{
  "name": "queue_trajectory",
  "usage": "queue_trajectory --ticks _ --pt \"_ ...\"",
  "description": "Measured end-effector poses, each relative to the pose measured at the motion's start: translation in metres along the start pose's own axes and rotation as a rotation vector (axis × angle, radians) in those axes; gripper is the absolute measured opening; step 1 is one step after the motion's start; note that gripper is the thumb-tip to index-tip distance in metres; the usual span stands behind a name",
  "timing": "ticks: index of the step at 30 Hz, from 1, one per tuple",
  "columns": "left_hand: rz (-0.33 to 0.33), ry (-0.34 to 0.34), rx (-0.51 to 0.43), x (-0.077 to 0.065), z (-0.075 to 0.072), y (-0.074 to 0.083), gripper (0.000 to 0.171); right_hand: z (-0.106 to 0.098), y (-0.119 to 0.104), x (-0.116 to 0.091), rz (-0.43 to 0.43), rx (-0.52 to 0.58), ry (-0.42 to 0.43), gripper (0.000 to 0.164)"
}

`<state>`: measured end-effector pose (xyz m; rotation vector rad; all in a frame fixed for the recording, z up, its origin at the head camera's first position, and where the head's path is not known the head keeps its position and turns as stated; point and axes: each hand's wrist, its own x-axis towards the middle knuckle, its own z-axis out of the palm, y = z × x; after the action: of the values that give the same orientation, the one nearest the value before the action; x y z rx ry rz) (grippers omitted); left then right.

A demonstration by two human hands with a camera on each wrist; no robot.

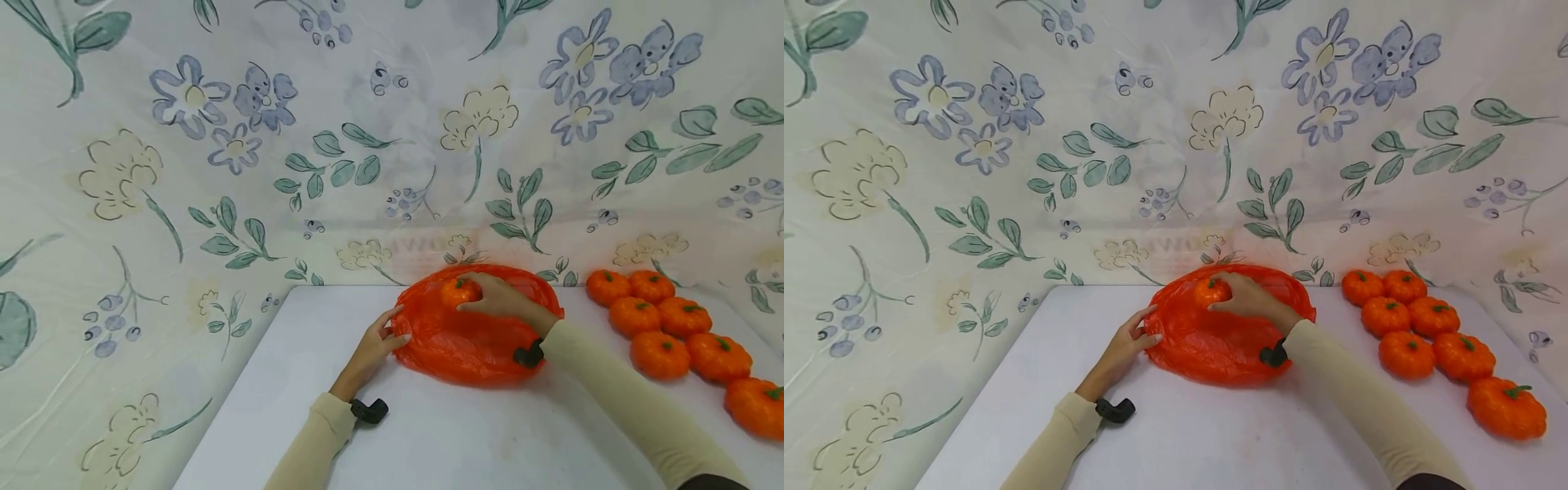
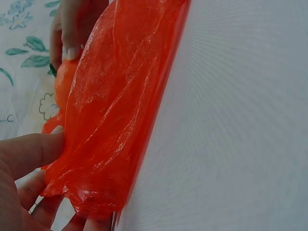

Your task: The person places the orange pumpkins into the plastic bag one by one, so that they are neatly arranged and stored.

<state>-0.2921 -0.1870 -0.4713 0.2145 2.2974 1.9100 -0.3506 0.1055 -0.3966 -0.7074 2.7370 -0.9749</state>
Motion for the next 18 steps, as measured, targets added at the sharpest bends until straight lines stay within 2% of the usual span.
queue_trajectory --ticks 9,18 --pt "-0.003 0.014 0.029 -0.001 0.0 -0.004 0.066 0.022 0.009 0.014 0.01 0.044 -0.009 0.071" --pt "0.024 0.005 0.017 0.001 0.002 -0.002 0.066 0.032 0.008 0.03 0.096 0.105 0.043 0.077"
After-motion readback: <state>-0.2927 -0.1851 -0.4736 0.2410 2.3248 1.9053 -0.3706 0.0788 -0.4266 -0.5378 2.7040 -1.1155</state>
